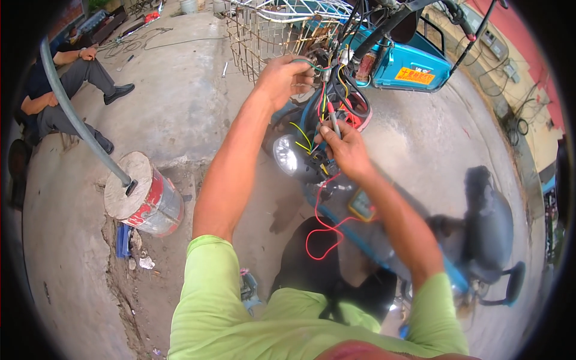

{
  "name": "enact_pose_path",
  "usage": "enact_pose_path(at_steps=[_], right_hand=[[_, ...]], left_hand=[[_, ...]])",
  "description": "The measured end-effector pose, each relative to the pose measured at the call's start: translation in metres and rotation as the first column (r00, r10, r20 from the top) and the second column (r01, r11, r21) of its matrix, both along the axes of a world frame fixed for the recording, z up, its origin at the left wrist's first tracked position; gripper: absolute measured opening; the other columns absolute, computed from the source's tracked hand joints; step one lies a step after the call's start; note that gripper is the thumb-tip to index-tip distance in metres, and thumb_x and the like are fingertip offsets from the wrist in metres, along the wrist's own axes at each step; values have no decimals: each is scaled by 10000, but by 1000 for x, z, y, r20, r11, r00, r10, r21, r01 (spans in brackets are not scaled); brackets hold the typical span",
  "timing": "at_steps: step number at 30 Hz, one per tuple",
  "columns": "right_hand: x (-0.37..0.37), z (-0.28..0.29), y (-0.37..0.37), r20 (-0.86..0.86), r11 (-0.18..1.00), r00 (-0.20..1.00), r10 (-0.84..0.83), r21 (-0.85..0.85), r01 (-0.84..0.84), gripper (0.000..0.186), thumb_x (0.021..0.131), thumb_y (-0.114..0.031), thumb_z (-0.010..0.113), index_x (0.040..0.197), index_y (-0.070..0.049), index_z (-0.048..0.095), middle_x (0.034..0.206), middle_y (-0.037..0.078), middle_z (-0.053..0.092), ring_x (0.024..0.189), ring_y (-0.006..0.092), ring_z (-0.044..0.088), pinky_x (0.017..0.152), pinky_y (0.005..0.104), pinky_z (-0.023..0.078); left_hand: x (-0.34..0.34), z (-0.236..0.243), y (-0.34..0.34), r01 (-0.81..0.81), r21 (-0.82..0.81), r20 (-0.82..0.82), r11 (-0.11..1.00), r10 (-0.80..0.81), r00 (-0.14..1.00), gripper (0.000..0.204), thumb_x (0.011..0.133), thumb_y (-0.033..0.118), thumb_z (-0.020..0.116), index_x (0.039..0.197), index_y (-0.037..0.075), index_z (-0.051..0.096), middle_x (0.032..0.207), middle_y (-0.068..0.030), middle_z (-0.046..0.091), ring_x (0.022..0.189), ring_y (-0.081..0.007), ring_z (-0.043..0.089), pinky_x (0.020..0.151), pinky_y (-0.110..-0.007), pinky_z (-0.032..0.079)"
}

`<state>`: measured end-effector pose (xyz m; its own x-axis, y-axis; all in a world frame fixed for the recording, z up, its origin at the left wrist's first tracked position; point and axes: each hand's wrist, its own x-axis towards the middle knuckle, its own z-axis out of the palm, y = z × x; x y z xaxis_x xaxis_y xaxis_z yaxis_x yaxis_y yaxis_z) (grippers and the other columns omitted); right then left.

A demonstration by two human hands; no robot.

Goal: The person solders wires and uses a multimeter to test electrical components on a blue scooter, working on wiring in the seat compartment and the front basket area.

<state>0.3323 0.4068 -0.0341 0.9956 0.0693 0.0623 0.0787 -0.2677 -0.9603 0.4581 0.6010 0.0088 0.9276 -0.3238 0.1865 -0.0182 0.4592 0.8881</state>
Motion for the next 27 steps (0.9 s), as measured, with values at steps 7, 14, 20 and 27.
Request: enact_pose_path(at_steps=[7, 14, 20, 27], right_hand=[[-8, -5, 1, -13, 989, 1000, 4, 146, -2, 251, 1051, -283, 609, 1085, -46, 686, 851, -15, 676, 656, 59, 527, 592, 241, 434], [-10, 2, 9, -40, 986, 999, 30, 164, -23, 254, 1055, -281, 603, 1046, -44, 695, 826, -21, 658, 651, 51, 517, 584, 248, 422], [-13, 11, 21, -4, 996, 999, 32, 79, -31, 279, 1052, -284, 592, 1044, -16, 666, 767, -5, 627, 644, 73, 529, 584, 272, 434], [-5, 6, 18, 81, 1000, 997, 6, 19, -8, 262, 1046, -262, 590, 964, -19, 645, 727, -5, 595, 630, 79, 517, 582, 285, 428]], left_hand=[[-56, -49, 1, -6, 409, -36, 912, 23, 999, 320, 985, 322, 722, 1135, 42, 688, 929, -23, 708, 784, -113, 659, 691, -273, 538], [-75, -47, -30, -20, 171, -39, 985, 27, 999, 228, 1032, 239, 644, 974, 20, 668, 820, -47, 688, 641, -119, 637, 569, -270, 500], [-61, -42, -42, -216, 127, -77, 968, 226, 971, 240, 974, 233, 637, 878, 15, 666, 772, -46, 628, 610, -135, 586, 518, -305, 451], [-42, -50, -62, -272, 0, -242, 962, 264, 934, 239, 945, 195, 629, 776, 27, 653, 734, -43, 589, 568, -150, 510, 515, -336, 395]])
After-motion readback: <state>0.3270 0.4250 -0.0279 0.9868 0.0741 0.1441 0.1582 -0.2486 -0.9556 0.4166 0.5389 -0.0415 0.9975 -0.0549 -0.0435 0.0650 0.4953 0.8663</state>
